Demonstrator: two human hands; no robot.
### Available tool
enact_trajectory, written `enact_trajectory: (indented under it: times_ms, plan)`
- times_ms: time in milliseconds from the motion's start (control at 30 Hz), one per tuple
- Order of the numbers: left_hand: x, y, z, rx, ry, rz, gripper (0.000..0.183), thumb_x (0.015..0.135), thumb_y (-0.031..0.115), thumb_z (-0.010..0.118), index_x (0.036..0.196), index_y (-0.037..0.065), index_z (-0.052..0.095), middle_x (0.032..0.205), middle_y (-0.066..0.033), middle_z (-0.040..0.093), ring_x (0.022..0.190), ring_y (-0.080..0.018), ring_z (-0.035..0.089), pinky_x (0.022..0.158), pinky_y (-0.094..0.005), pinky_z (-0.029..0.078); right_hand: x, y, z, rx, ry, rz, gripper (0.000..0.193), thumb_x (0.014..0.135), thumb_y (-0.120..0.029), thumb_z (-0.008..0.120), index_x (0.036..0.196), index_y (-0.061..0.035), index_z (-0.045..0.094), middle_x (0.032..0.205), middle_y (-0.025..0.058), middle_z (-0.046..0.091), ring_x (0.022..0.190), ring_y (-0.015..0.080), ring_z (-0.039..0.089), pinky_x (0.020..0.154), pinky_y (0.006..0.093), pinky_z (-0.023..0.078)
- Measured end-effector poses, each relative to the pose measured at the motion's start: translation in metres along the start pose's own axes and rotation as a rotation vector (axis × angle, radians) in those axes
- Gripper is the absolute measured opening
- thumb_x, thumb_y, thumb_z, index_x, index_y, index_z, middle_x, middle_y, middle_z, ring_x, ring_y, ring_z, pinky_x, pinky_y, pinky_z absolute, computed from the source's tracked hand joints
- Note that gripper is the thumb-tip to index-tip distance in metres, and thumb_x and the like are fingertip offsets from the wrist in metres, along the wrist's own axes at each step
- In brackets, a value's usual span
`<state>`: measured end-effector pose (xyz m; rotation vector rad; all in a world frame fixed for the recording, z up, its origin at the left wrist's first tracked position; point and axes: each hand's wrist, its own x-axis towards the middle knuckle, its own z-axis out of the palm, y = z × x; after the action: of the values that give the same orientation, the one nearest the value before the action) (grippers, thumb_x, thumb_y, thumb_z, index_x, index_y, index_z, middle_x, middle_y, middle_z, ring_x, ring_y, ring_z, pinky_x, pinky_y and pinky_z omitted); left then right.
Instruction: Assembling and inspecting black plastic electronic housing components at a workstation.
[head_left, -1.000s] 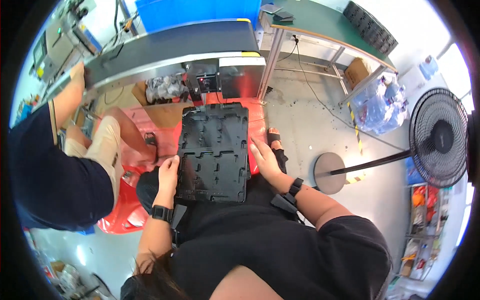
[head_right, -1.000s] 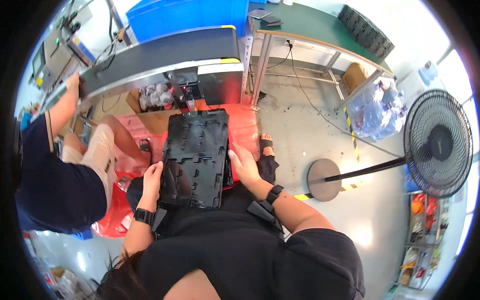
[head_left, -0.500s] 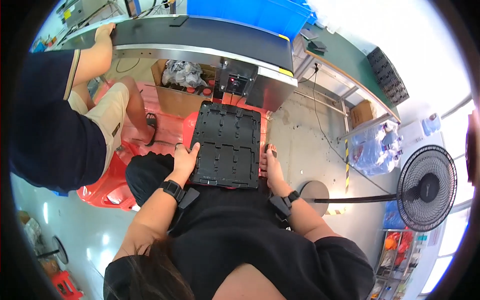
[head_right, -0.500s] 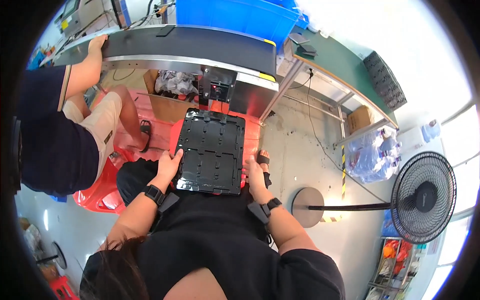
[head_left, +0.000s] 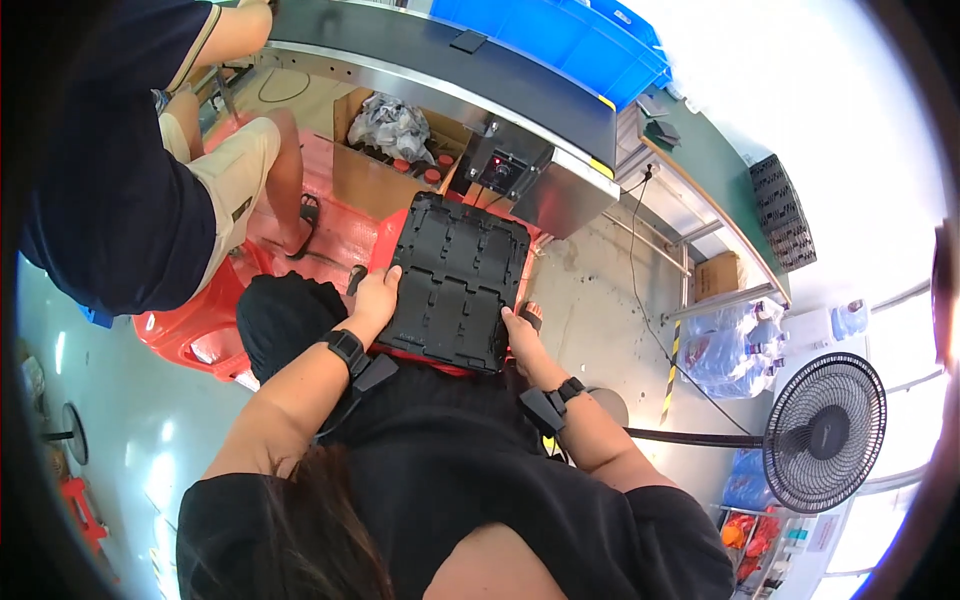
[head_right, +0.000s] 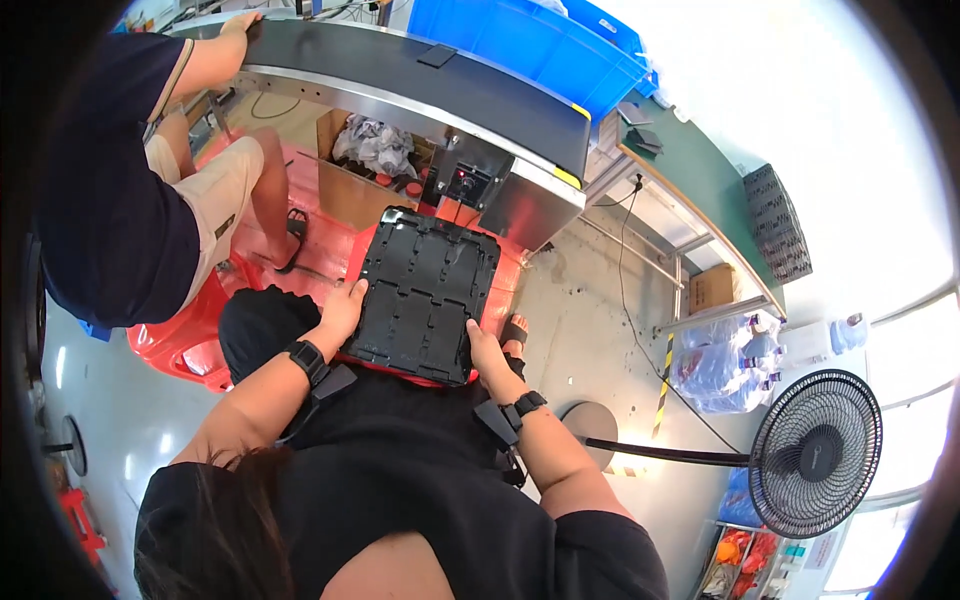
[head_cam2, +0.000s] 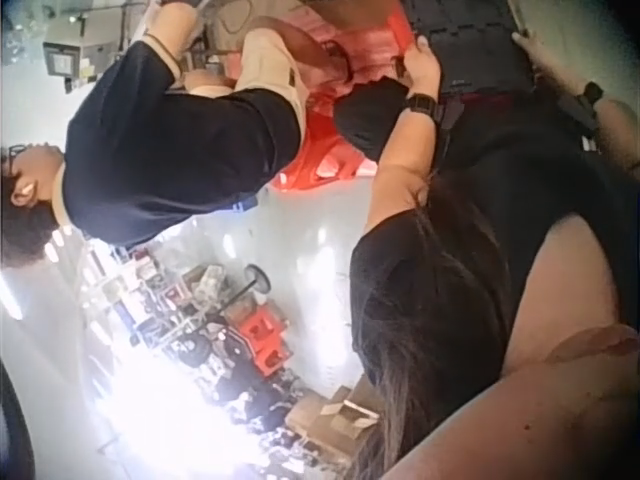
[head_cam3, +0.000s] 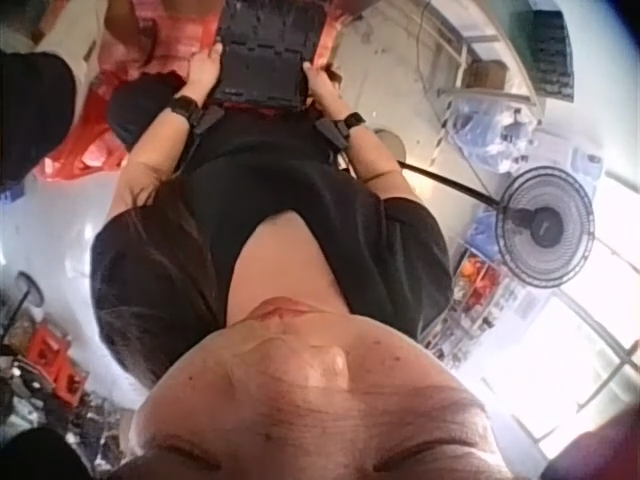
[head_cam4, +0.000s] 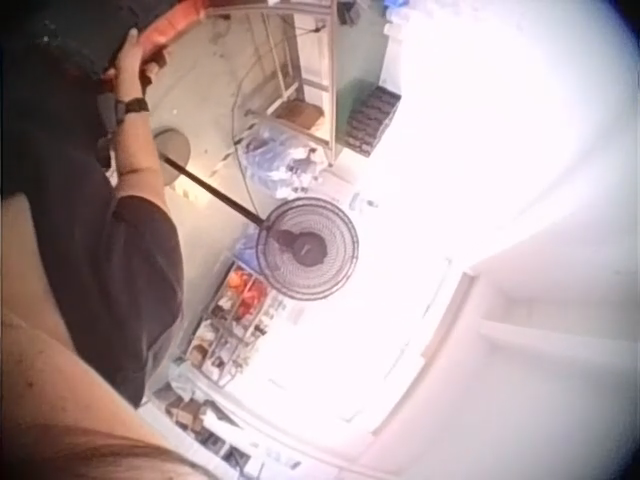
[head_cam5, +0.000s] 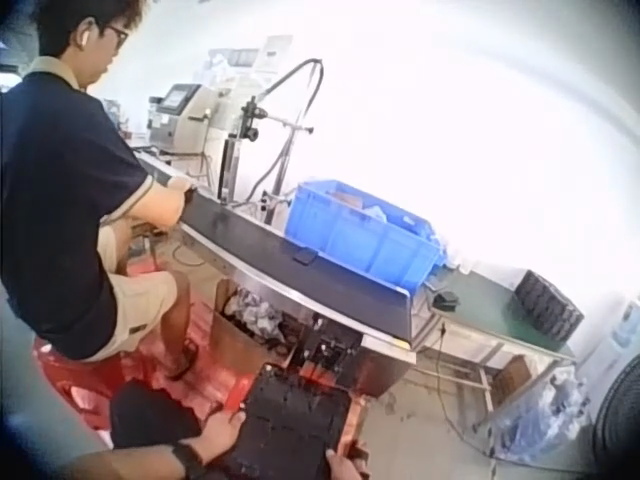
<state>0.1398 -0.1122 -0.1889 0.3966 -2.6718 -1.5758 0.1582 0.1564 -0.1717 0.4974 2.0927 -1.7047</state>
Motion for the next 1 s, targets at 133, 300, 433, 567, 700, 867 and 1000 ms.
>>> enact_trajectory:
  times_ms: [133, 300, 433, 567, 700, 867, 1000]
  plan:
    - [-0.034, -0.003, -0.007, 0.061, 0.046, -0.041, 0.035, 0.089, 0.029, 0.048, 0.090, -0.004, 0.059, 0.085, -0.0266, 0.060, 0.084, -0.0399, 0.057, 0.075, -0.0434, 0.043, -0.043, -0.033, 0.007, -0.231, 0.044, -0.026, 0.048, 0.092, -0.035, 0.041, 0.102, 0.0099, 0.055, 0.084, 0.0117, 0.060, 0.072, 0.0184, 0.056, 0.062, 0.0287, 0.044]
    - [-0.061, 0.013, -0.015, -0.295, 0.073, -0.116, 0.029, 0.088, 0.021, 0.049, 0.100, -0.005, 0.056, 0.090, -0.0236, 0.060, 0.085, -0.0376, 0.056, 0.078, -0.0403, 0.043, -0.043, -0.023, -0.005, -0.123, -0.144, 0.126, 0.039, 0.091, -0.031, 0.044, 0.101, 0.0046, 0.057, 0.079, 0.0043, 0.058, 0.066, 0.0123, 0.053, 0.057, 0.0260, 0.040]
    - [-0.043, 0.001, -0.017, 0.057, 0.044, 0.054, 0.028, 0.087, 0.015, 0.048, 0.107, -0.005, 0.053, 0.098, -0.0242, 0.057, 0.093, -0.0359, 0.054, 0.083, -0.0375, 0.041, -0.030, -0.014, -0.010, -0.076, -0.190, 0.137, 0.039, 0.090, -0.035, 0.046, 0.101, 0.0009, 0.058, 0.078, 0.0026, 0.057, 0.061, 0.0114, 0.052, 0.051, 0.0231, 0.039]
    - [-0.032, -0.007, -0.007, 0.132, 0.030, 0.115, 0.035, 0.086, 0.011, 0.046, 0.116, -0.006, 0.044, 0.109, -0.0282, 0.049, 0.103, -0.0399, 0.047, 0.091, -0.0408, 0.037, 0.007, -0.061, -0.042, -0.779, -0.495, 0.320, 0.054, 0.085, -0.050, 0.048, 0.099, 0.0011, 0.059, 0.082, 0.0058, 0.061, 0.064, 0.0153, 0.058, 0.052, 0.0301, 0.048]
    - [-0.033, -0.012, -0.019, 0.048, -0.036, 0.093, 0.035, 0.086, 0.011, 0.046, 0.117, -0.005, 0.044, 0.112, -0.0266, 0.049, 0.106, -0.0389, 0.045, 0.094, -0.0409, 0.035, 0.015, -0.209, -0.066, -0.767, -0.579, -0.208, 0.046, 0.086, -0.045, 0.050, 0.088, -0.0008, 0.060, 0.073, 0.0095, 0.065, 0.060, 0.0161, 0.061, 0.055, 0.0267, 0.049]
    - [-0.038, -0.016, -0.019, 0.104, -0.029, 0.231, 0.038, 0.089, 0.011, 0.044, 0.122, -0.005, 0.036, 0.116, -0.0263, 0.043, 0.109, -0.0389, 0.042, 0.095, -0.0411, 0.033, 0.055, -0.336, -0.062, -0.559, 0.050, -0.524, 0.047, 0.084, -0.048, 0.052, 0.088, -0.0012, 0.058, 0.069, 0.0052, 0.058, 0.062, 0.0139, 0.059, 0.050, 0.0264, 0.045]
    - [-0.027, -0.009, -0.027, 0.093, -0.132, 0.294, 0.038, 0.087, 0.011, 0.046, 0.122, -0.004, 0.038, 0.113, -0.0243, 0.044, 0.107, -0.0361, 0.044, 0.093, -0.0394, 0.035, 0.170, -0.355, -0.082, -0.992, 0.558, -0.506, 0.050, 0.084, -0.044, 0.050, 0.105, 0.0010, 0.060, 0.096, 0.0200, 0.062, 0.094, 0.0274, 0.061, 0.073, 0.0383, 0.050]
